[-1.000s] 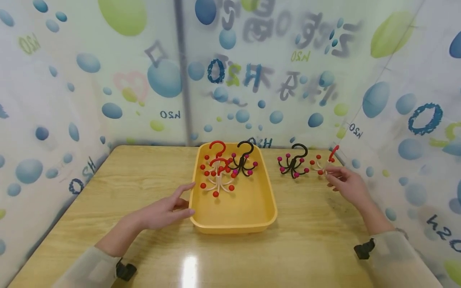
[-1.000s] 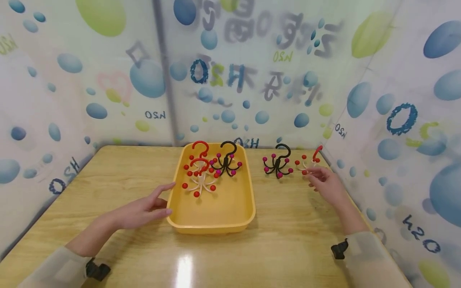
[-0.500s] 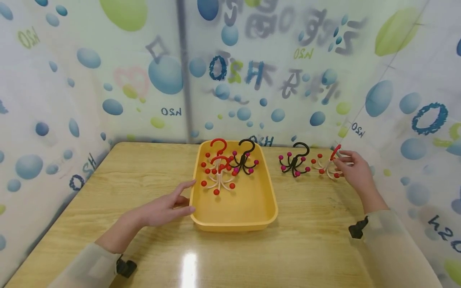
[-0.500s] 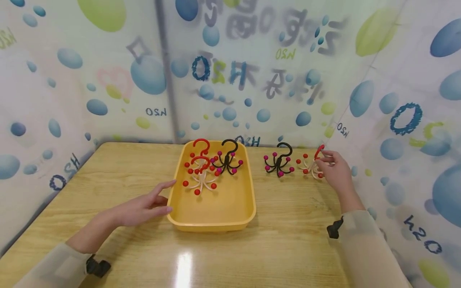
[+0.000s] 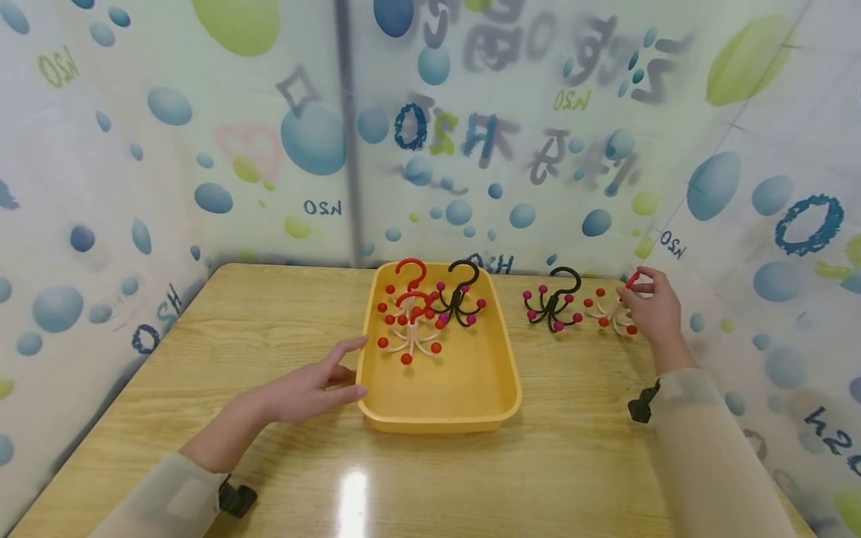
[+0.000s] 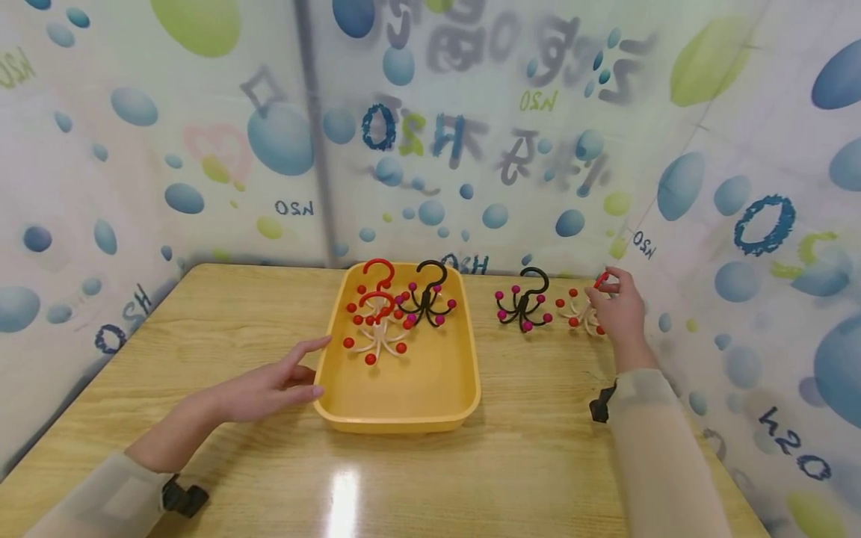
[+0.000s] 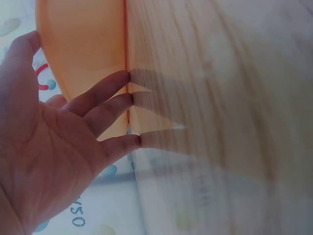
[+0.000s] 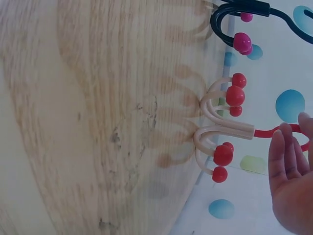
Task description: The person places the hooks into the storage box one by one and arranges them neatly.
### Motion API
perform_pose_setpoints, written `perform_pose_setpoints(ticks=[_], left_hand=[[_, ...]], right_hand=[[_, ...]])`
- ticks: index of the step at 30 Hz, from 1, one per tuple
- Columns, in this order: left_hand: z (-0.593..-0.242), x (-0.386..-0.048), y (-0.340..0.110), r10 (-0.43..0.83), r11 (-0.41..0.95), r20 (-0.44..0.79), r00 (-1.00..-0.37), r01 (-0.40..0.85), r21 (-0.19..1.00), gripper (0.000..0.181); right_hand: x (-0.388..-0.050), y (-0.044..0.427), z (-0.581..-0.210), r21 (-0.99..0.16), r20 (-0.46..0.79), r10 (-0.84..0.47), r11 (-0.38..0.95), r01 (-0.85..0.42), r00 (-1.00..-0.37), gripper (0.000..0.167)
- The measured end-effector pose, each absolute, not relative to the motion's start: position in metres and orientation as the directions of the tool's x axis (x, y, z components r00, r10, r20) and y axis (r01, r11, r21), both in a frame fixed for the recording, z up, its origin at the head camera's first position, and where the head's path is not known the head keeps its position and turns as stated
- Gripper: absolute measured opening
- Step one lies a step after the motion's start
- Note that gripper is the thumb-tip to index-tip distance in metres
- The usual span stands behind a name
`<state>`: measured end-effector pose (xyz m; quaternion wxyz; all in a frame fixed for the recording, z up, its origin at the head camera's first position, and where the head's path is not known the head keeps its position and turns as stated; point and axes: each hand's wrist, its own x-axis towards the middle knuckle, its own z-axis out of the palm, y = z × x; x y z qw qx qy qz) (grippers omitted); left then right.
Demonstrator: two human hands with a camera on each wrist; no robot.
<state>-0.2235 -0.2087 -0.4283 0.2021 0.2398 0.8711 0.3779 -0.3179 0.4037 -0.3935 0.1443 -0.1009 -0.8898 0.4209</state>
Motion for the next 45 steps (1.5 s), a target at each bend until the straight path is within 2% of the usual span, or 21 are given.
perform_pose_setpoints(ticks=[7, 13, 19, 25, 35, 45], left_hand=[[-0.427, -0.224, -0.207, 0.568, 0.606, -0.170, -0.805, 0.268, 0.749, 0.087], [-0.427, -0.224, -0.207, 0.558, 0.614, -0.183, -0.810, 0.255, 0.747, 0.088], [-0.425, -0.225, -0.206, 0.555, 0.614, -0.198, -0.808, 0.238, 0.753, 0.089], [-0.424, -0.225, -0.206, 0.554, 0.607, -0.199, -0.808, 0.228, 0.761, 0.089], [-0.426, -0.224, -0.206, 0.542, 0.618, -0.202, -0.816, 0.224, 0.754, 0.088], [-0.426, -0.223, -0.207, 0.542, 0.619, -0.204, -0.815, 0.224, 0.753, 0.088]], right_hand=[[-0.319, 0.415, -0.401, -0.774, 0.160, 0.335, 0.626, 0.092, -0.929, 0.067], [-0.316, 0.416, -0.399, -0.712, 0.172, 0.324, 0.693, 0.109, -0.930, 0.060], [-0.315, 0.418, -0.399, -0.723, 0.162, 0.333, 0.681, 0.119, -0.929, 0.058], [-0.310, 0.423, -0.398, -0.712, 0.208, 0.331, 0.697, 0.090, -0.920, 0.056], [-0.283, 0.430, -0.390, -0.669, 0.278, 0.347, 0.739, 0.078, -0.896, 0.055], [-0.244, 0.413, -0.376, -0.691, 0.367, 0.269, 0.720, -0.068, -0.890, 0.051]])
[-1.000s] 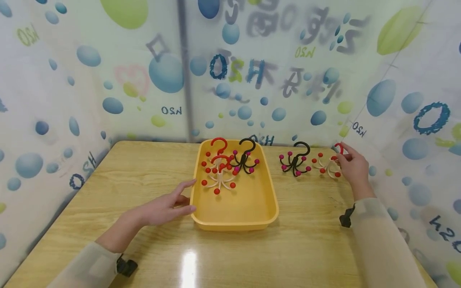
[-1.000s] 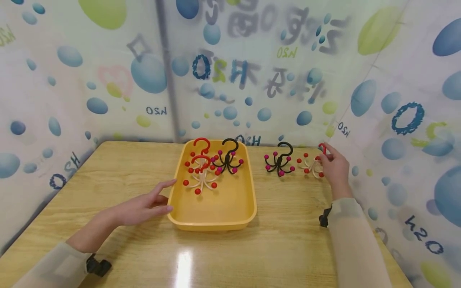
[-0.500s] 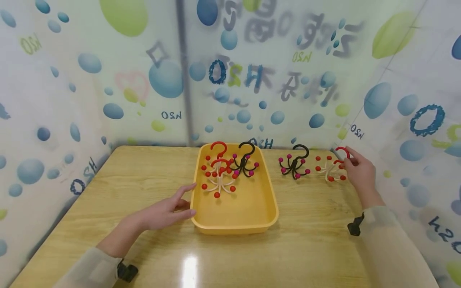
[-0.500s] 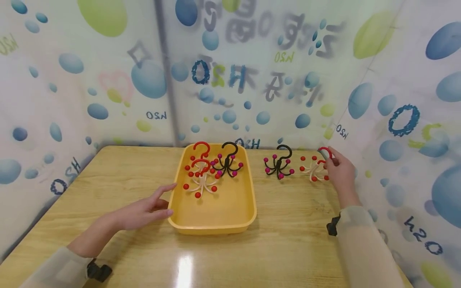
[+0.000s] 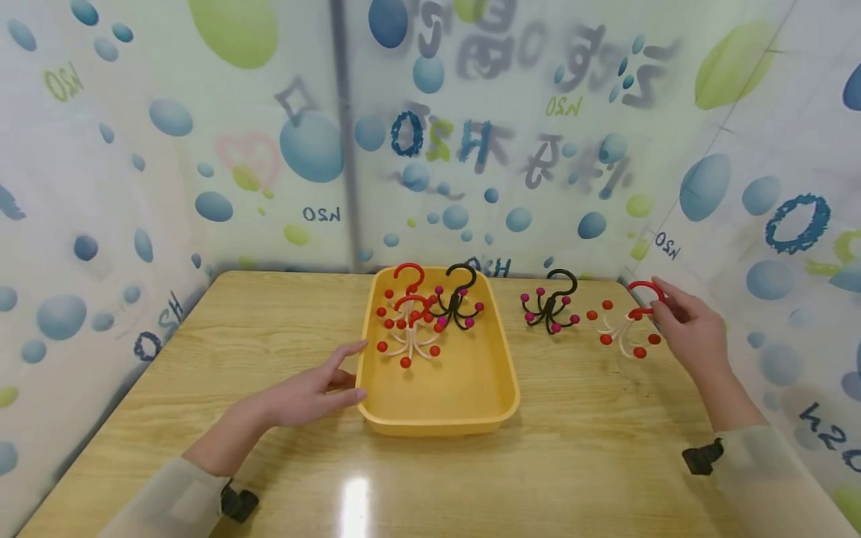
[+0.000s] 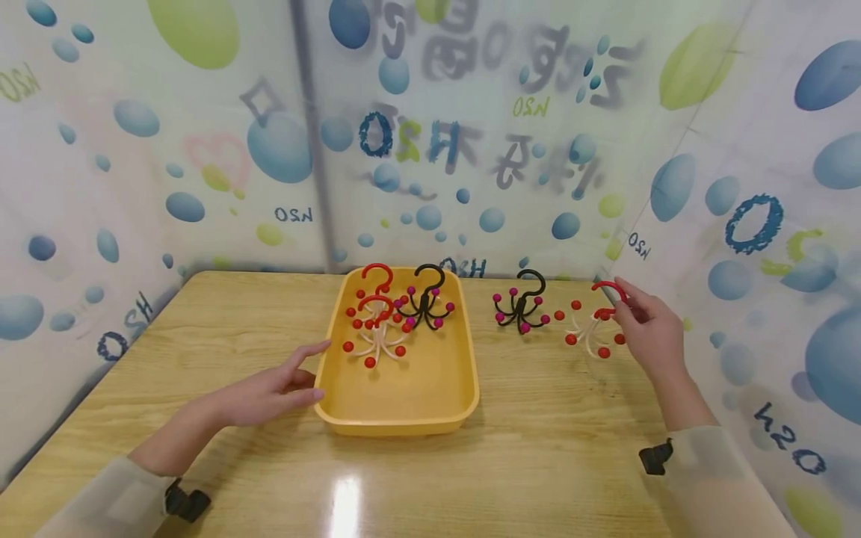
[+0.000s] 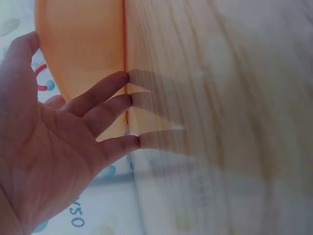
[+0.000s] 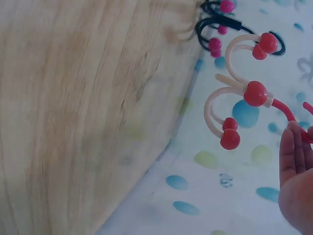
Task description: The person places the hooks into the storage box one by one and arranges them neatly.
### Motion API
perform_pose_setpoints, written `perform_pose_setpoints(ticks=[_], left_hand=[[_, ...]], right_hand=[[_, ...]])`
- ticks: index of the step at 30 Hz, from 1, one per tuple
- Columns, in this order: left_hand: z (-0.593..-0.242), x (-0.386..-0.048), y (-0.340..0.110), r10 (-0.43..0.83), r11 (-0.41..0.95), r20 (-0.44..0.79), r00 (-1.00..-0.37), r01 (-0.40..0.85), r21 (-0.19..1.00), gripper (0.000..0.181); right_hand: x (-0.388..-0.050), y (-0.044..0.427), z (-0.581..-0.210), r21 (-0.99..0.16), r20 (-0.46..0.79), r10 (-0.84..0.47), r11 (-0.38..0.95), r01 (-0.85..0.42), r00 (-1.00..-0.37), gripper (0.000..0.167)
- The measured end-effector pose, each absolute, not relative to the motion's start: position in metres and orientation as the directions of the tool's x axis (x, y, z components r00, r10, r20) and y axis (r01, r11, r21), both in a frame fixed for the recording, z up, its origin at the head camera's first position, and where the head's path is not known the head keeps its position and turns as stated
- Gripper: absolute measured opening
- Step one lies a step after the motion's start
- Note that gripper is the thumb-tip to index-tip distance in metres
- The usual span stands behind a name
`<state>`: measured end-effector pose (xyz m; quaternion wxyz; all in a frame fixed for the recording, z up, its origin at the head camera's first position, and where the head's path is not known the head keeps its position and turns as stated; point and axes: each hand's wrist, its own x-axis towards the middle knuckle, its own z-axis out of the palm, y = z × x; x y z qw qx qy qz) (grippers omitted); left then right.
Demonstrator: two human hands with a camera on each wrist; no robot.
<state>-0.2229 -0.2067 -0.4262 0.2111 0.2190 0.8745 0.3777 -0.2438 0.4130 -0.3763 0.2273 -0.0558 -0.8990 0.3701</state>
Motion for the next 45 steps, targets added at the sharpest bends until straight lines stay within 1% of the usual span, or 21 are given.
perform_pose_setpoints(ticks=[6, 10, 17, 23, 27, 31, 38, 45], left_hand=[[-0.426, -0.223, -0.207, 0.547, 0.617, -0.192, -0.815, 0.238, 0.750, 0.087], [-0.426, -0.223, -0.207, 0.551, 0.614, -0.185, -0.813, 0.245, 0.750, 0.087], [-0.428, -0.223, -0.208, 0.542, 0.620, -0.194, -0.817, 0.234, 0.749, 0.087], [-0.428, -0.223, -0.208, 0.545, 0.615, -0.189, -0.816, 0.236, 0.753, 0.087], [-0.428, -0.223, -0.209, 0.546, 0.612, -0.187, -0.816, 0.236, 0.755, 0.087], [-0.428, -0.223, -0.208, 0.550, 0.607, -0.182, -0.815, 0.242, 0.757, 0.087], [-0.426, -0.223, -0.207, 0.552, 0.604, -0.182, -0.814, 0.240, 0.760, 0.088], [-0.426, -0.222, -0.207, 0.550, 0.605, -0.182, -0.815, 0.239, 0.759, 0.089]], right_hand=[[-0.224, 0.385, -0.365, -0.732, 0.430, 0.192, 0.646, -0.216, -0.882, 0.046], [-0.219, 0.362, -0.360, -0.715, 0.462, 0.129, 0.639, -0.282, -0.878, 0.045], [-0.218, 0.319, -0.352, -0.688, 0.486, -0.015, 0.610, -0.393, -0.874, 0.043], [-0.224, 0.280, -0.346, -0.629, 0.551, -0.109, 0.598, -0.497, -0.827, 0.042], [-0.231, 0.257, -0.342, -0.638, 0.559, -0.158, 0.545, -0.544, -0.814, 0.042], [-0.241, 0.240, -0.343, -0.668, 0.542, -0.175, 0.505, -0.547, -0.822, 0.040], [-0.262, 0.215, -0.350, -0.725, 0.450, -0.175, 0.502, -0.472, -0.876, 0.041], [-0.280, 0.198, -0.360, -0.757, 0.375, -0.198, 0.499, -0.423, -0.906, 0.042]])
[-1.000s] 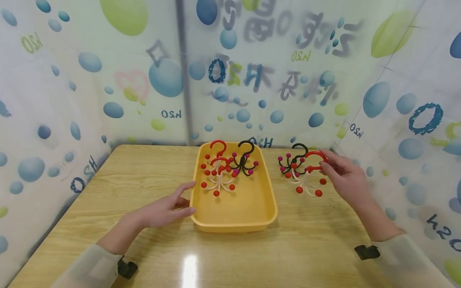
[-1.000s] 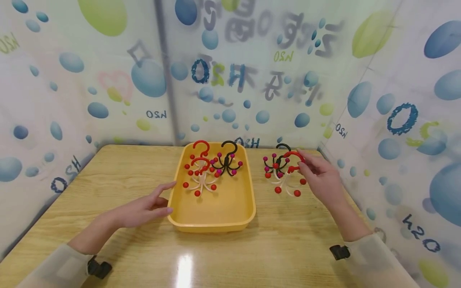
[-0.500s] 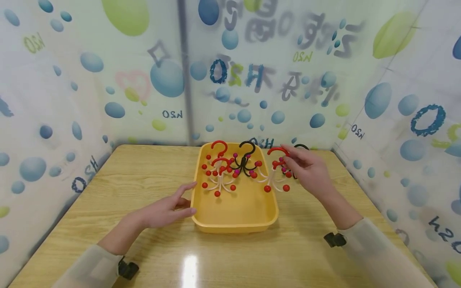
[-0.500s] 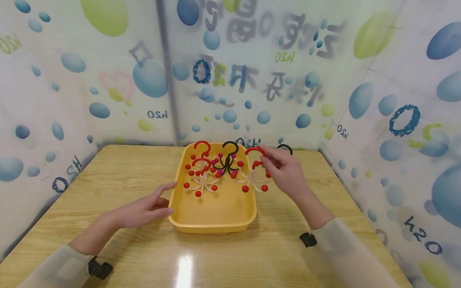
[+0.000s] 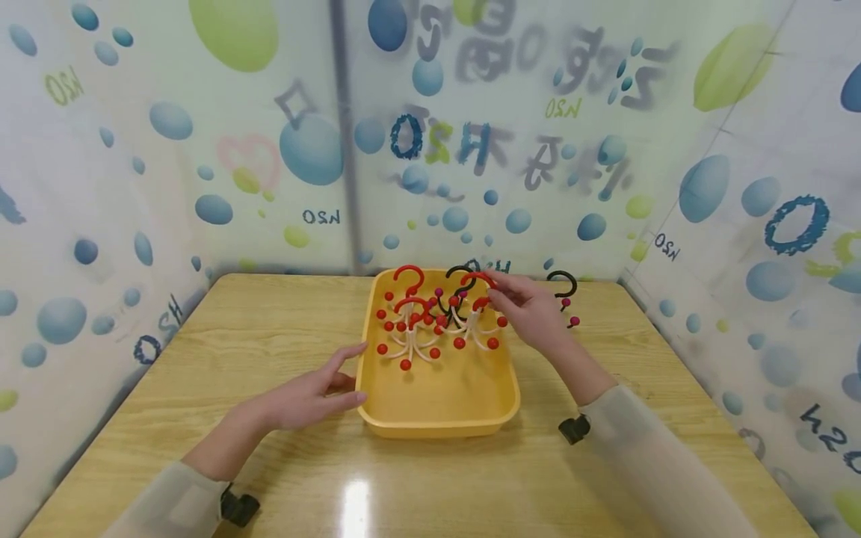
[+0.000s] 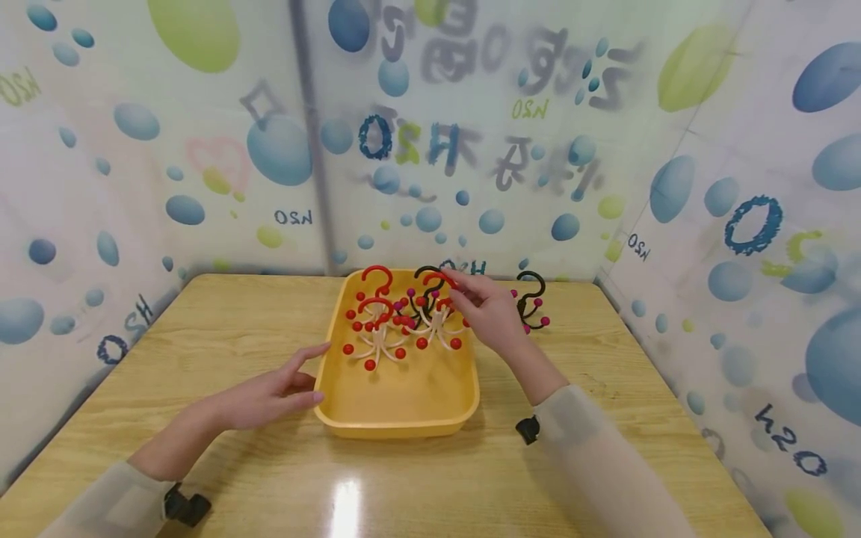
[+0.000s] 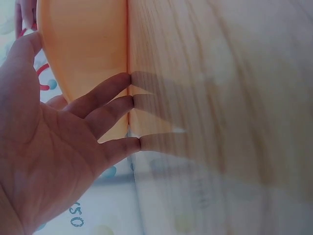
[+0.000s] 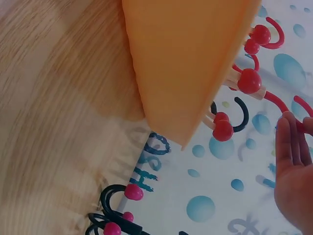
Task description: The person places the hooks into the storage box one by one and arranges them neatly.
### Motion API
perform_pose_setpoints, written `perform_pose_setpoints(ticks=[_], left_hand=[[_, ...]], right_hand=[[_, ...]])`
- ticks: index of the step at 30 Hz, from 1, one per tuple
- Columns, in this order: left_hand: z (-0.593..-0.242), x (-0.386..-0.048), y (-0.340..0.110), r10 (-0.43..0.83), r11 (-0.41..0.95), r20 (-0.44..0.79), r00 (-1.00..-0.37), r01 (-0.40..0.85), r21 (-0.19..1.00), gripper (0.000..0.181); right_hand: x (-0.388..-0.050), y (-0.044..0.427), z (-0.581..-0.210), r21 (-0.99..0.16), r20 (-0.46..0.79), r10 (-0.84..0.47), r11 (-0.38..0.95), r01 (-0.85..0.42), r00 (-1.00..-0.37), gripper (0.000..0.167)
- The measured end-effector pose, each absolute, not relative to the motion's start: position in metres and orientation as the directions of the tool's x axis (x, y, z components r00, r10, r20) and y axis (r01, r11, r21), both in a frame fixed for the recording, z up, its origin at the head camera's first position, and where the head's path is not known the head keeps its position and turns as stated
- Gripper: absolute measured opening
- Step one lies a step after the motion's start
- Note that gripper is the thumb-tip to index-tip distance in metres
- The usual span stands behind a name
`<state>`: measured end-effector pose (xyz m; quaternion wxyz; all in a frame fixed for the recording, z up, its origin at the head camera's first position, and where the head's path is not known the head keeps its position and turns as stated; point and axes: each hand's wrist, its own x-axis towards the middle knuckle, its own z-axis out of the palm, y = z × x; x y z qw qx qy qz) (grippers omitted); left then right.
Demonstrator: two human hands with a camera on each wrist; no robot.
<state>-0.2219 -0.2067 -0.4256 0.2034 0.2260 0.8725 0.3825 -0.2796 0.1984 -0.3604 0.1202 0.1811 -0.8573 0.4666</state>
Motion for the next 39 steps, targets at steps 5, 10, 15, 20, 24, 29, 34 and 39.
perform_pose_setpoints(ticks=[5, 10, 15, 20, 24, 29, 34, 39], left_hand=[[-0.426, -0.222, -0.207, 0.554, 0.599, -0.180, -0.813, 0.239, 0.764, 0.088], [-0.426, -0.222, -0.207, 0.559, 0.592, -0.173, -0.811, 0.244, 0.769, 0.088], [-0.426, -0.222, -0.207, 0.562, 0.589, -0.169, -0.810, 0.249, 0.768, 0.088], [-0.427, -0.222, -0.208, 0.566, 0.587, -0.164, -0.808, 0.255, 0.769, 0.087], [-0.428, -0.223, -0.208, 0.570, 0.581, -0.164, -0.805, 0.254, 0.773, 0.086], [-0.428, -0.223, -0.207, 0.565, 0.588, -0.170, -0.808, 0.249, 0.769, 0.087], [-0.428, -0.223, -0.206, 0.567, 0.591, -0.170, -0.806, 0.254, 0.766, 0.087], [-0.428, -0.223, -0.207, 0.572, 0.586, -0.165, -0.804, 0.260, 0.768, 0.086]], right_hand=[[-0.286, 0.190, -0.368, -0.765, 0.322, -0.205, 0.518, -0.382, -0.924, 0.043], [-0.288, 0.187, -0.373, -0.778, 0.303, -0.228, 0.502, -0.378, -0.925, 0.042], [-0.289, 0.183, -0.375, -0.775, 0.291, -0.241, 0.507, -0.376, -0.926, 0.040], [-0.292, 0.179, -0.378, -0.758, 0.271, -0.258, 0.537, -0.371, -0.927, 0.040], [-0.292, 0.179, -0.382, -0.749, 0.257, -0.253, 0.558, -0.357, -0.933, 0.041], [-0.291, 0.184, -0.387, -0.798, 0.188, -0.243, 0.527, -0.292, -0.952, 0.041], [-0.291, 0.191, -0.391, -0.814, 0.155, -0.221, 0.523, -0.251, -0.963, 0.040], [-0.294, 0.196, -0.393, -0.815, 0.171, -0.228, 0.514, -0.267, -0.959, 0.041]])
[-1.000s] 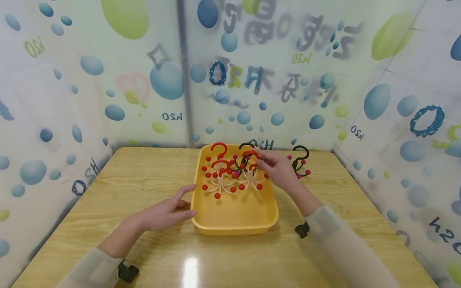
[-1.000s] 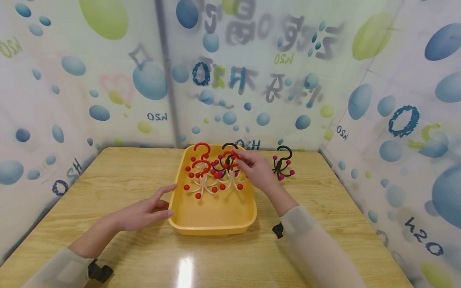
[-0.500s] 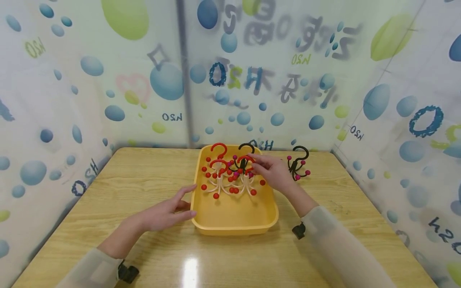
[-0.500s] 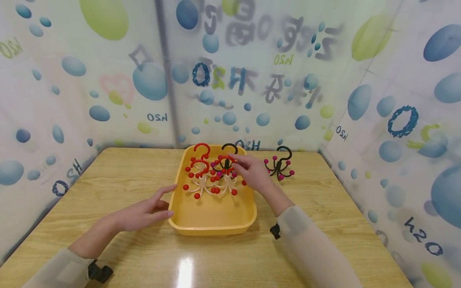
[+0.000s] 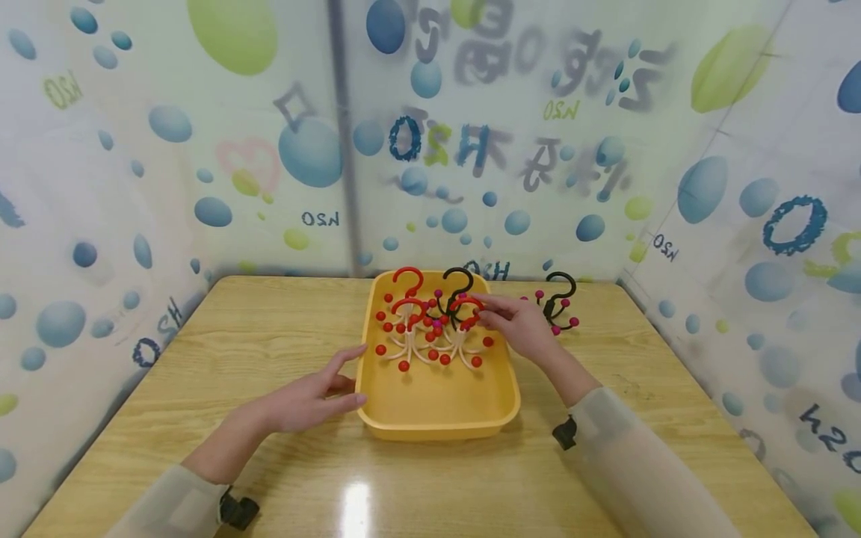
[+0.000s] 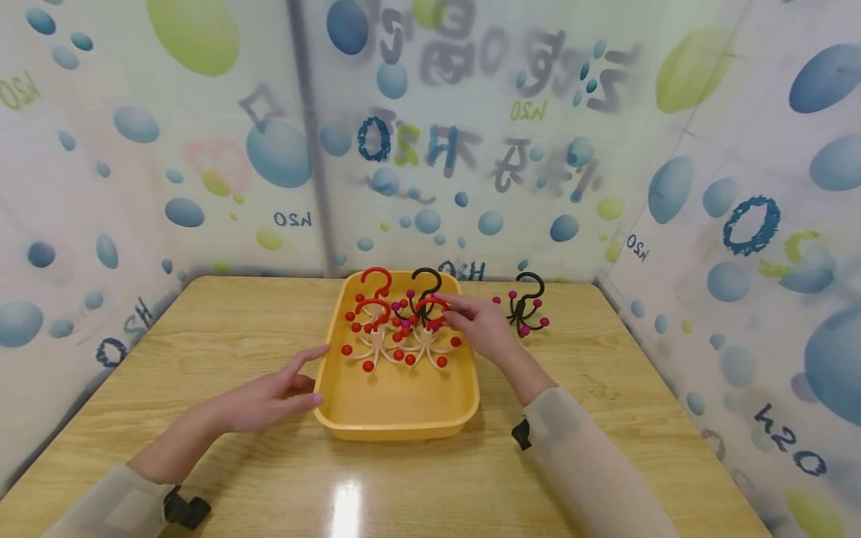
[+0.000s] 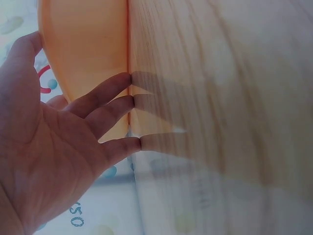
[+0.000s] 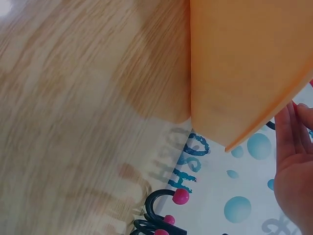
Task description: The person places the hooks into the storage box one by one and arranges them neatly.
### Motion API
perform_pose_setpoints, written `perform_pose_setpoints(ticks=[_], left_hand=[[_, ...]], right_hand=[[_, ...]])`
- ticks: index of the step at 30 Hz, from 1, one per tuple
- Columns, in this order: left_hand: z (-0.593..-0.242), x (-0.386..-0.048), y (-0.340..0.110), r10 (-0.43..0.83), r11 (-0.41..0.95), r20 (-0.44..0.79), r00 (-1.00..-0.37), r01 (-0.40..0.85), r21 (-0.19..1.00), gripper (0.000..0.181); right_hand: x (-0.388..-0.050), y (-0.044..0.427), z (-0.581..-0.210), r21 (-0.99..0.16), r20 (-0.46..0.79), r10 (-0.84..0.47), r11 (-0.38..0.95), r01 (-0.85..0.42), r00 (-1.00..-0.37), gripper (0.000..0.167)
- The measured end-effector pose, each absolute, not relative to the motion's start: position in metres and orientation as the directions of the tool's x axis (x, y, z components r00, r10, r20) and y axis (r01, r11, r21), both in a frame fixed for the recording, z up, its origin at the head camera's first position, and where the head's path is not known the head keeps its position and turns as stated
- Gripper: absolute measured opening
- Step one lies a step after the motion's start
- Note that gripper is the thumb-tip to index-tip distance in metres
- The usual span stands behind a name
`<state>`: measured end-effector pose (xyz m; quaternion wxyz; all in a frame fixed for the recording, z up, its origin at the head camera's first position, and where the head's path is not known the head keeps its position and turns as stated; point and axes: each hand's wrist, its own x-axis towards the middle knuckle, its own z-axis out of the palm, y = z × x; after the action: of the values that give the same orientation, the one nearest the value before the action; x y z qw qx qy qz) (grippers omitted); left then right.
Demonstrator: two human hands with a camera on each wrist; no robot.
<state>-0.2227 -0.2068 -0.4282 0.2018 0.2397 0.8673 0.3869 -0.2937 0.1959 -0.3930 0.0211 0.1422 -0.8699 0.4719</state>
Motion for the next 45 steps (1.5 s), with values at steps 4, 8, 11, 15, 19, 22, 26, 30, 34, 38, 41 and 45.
perform_pose_setpoints(ticks=[4, 8, 11, 15, 19, 22, 26, 30, 34, 38, 41, 45], left_hand=[[-0.429, -0.223, -0.208, 0.573, 0.584, -0.159, -0.804, 0.264, 0.768, 0.086], [-0.428, -0.222, -0.208, 0.570, 0.587, -0.161, -0.806, 0.262, 0.766, 0.086], [-0.427, -0.222, -0.207, 0.569, 0.586, -0.165, -0.806, 0.256, 0.769, 0.086], [-0.427, -0.222, -0.207, 0.572, 0.580, -0.166, -0.803, 0.253, 0.775, 0.087], [-0.427, -0.221, -0.207, 0.576, 0.577, -0.164, -0.801, 0.256, 0.776, 0.087], [-0.427, -0.221, -0.207, 0.578, 0.576, -0.164, -0.800, 0.257, 0.776, 0.087], [-0.428, -0.222, -0.207, 0.581, 0.571, -0.161, -0.798, 0.258, 0.779, 0.087], [-0.428, -0.222, -0.207, 0.575, 0.575, -0.164, -0.802, 0.253, 0.778, 0.087], [-0.428, -0.222, -0.207, 0.564, 0.586, -0.167, -0.808, 0.250, 0.771, 0.086], [-0.428, -0.222, -0.207, 0.563, 0.588, -0.167, -0.810, 0.250, 0.769, 0.086], [-0.428, -0.221, -0.206, 0.561, 0.591, -0.168, -0.811, 0.250, 0.767, 0.086], [-0.427, -0.221, -0.206, 0.558, 0.598, -0.170, -0.812, 0.251, 0.761, 0.086]], right_hand=[[-0.295, 0.197, -0.394, -0.817, 0.173, -0.234, 0.509, -0.272, -0.957, 0.041], [-0.295, 0.198, -0.394, -0.819, 0.173, -0.229, 0.506, -0.269, -0.958, 0.041], [-0.296, 0.198, -0.395, -0.817, 0.170, -0.230, 0.510, -0.268, -0.958, 0.042], [-0.296, 0.198, -0.395, -0.816, 0.168, -0.236, 0.512, -0.269, -0.957, 0.042], [-0.296, 0.198, -0.395, -0.807, 0.175, -0.244, 0.519, -0.281, -0.954, 0.042], [-0.296, 0.198, -0.395, -0.809, 0.175, -0.244, 0.517, -0.280, -0.954, 0.043], [-0.296, 0.199, -0.395, -0.812, 0.166, -0.235, 0.518, -0.268, -0.958, 0.044], [-0.296, 0.201, -0.394, -0.811, 0.162, -0.224, 0.525, -0.259, -0.961, 0.046], [-0.294, 0.205, -0.392, -0.783, 0.174, -0.214, 0.562, -0.267, -0.961, 0.051], [-0.291, 0.213, -0.393, -0.750, 0.185, -0.191, 0.606, -0.264, -0.964, 0.055], [-0.287, 0.220, -0.395, -0.752, 0.185, -0.170, 0.610, -0.250, -0.968, 0.054], [-0.283, 0.231, -0.398, -0.766, 0.188, -0.159, 0.594, -0.246, -0.969, 0.049]])
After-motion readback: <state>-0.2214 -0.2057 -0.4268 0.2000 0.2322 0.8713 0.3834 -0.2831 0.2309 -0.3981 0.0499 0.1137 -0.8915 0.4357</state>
